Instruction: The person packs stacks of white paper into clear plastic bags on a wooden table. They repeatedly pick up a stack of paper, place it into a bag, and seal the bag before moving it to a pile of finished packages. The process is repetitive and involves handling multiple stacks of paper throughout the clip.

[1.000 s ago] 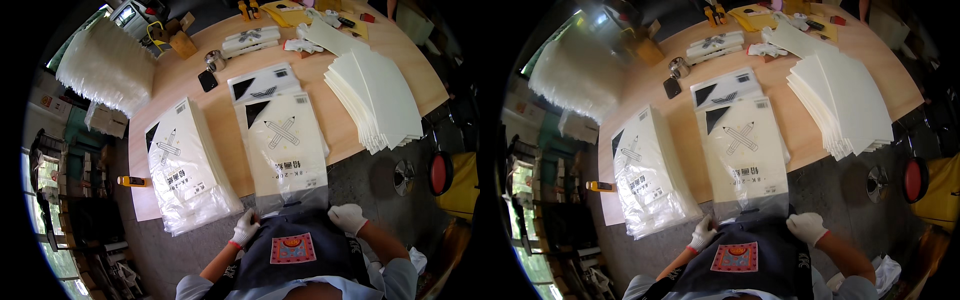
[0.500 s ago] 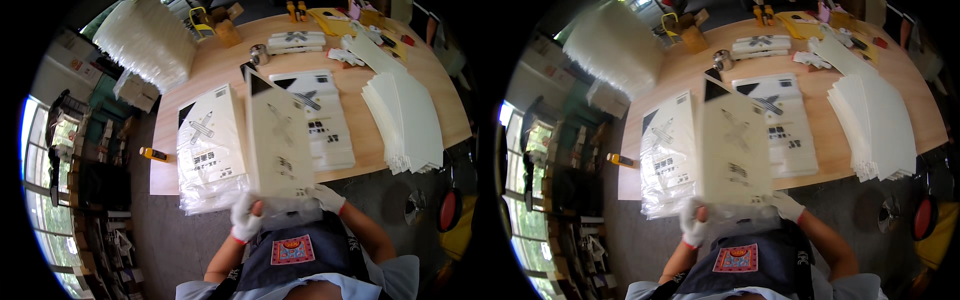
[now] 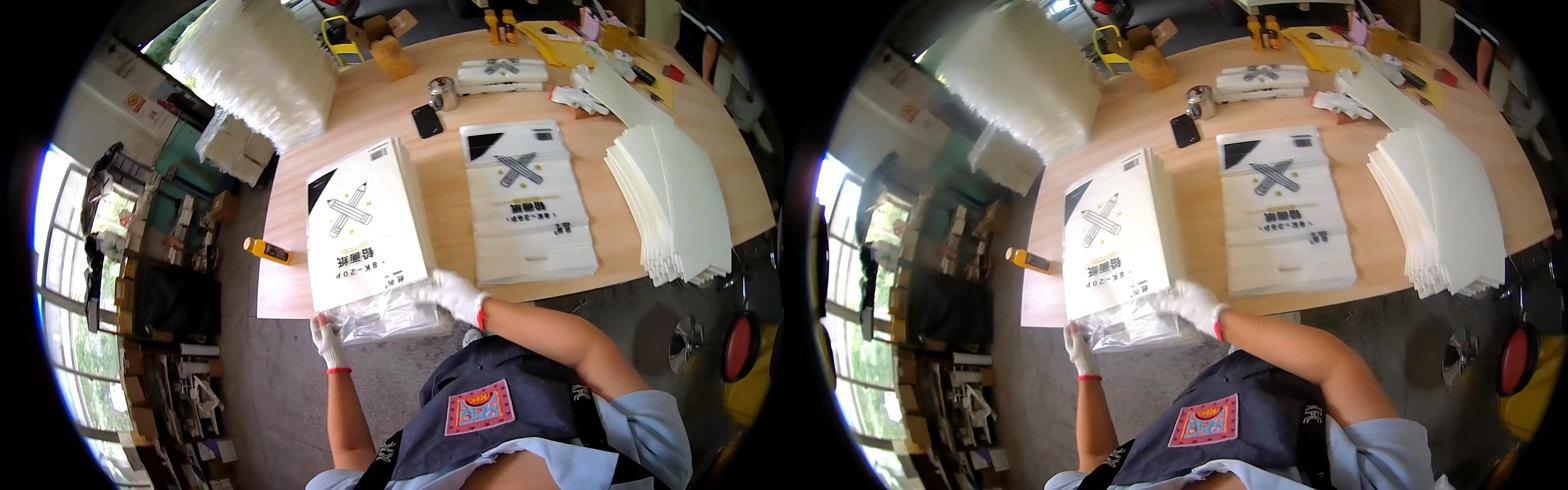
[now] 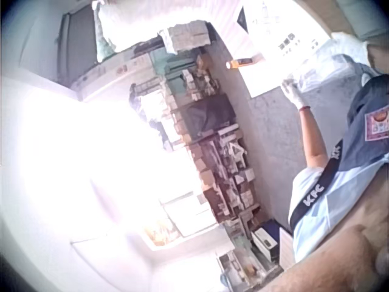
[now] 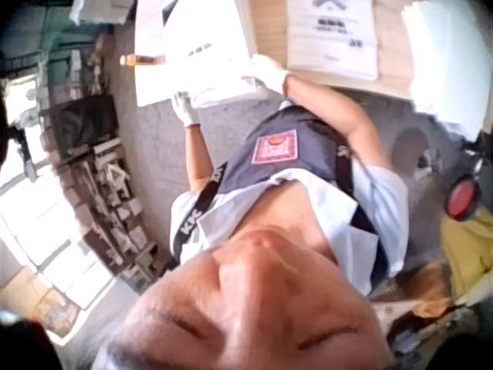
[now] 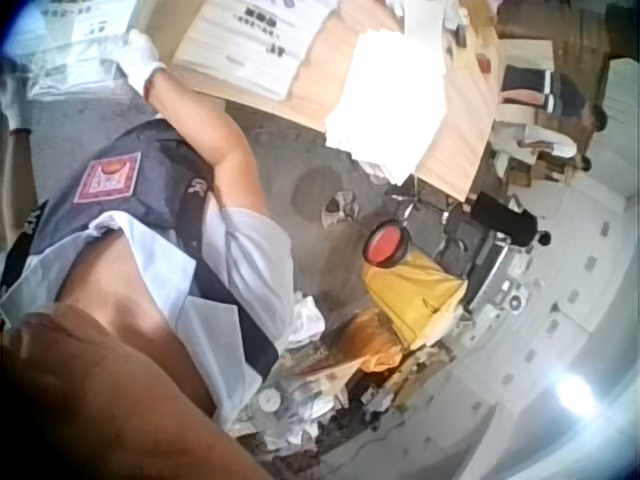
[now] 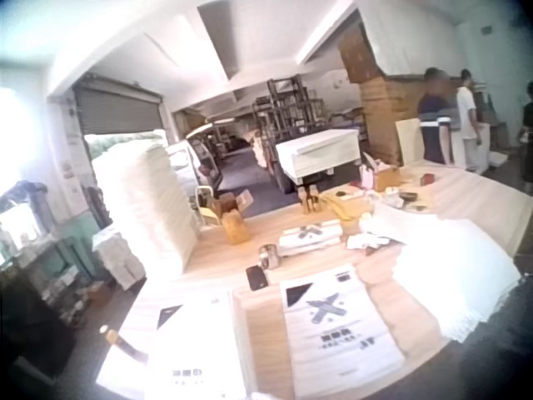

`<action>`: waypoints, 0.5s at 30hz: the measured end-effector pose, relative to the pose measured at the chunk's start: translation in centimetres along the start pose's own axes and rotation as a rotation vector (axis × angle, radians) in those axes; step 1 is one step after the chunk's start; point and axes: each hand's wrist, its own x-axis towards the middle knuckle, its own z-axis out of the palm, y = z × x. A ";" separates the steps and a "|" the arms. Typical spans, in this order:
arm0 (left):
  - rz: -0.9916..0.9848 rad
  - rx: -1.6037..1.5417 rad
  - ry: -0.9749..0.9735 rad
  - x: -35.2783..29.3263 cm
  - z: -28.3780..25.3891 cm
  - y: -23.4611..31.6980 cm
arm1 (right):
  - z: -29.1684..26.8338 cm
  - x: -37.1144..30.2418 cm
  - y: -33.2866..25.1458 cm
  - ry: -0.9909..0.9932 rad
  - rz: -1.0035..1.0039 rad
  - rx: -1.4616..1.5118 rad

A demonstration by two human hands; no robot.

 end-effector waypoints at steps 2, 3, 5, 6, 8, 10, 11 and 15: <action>0.049 -0.298 0.328 -1.4 1.5 -3.2 | -0.7 -2.3 3.1 -0.232 -0.082 0.127; -0.049 -0.410 0.561 -3.1 3.3 -3.9 | -2.0 -4.5 2.9 -0.346 0.114 0.088; -0.506 -0.563 0.209 -7.6 4.9 -6.1 | -4.4 -7.7 3.2 -0.230 0.132 -0.170; -0.622 -0.260 -0.097 -9.7 2.1 -11.9 | -5.6 -9.2 3.8 -0.139 0.109 -0.219; -0.647 0.398 -0.697 -13.1 10.4 -6.9 | -9.6 -11.8 6.2 0.057 0.082 -0.052; 0.078 0.437 -1.139 -14.0 16.8 -4.5 | -12.2 -15.7 6.2 0.277 0.083 -0.037; 0.242 0.364 -1.141 -14.2 20.6 -3.2 | -13.4 -17.0 7.0 0.362 0.075 -0.013; 0.664 0.677 -0.937 -12.8 33.4 -1.2 | -14.2 -20.8 7.4 0.507 0.064 0.017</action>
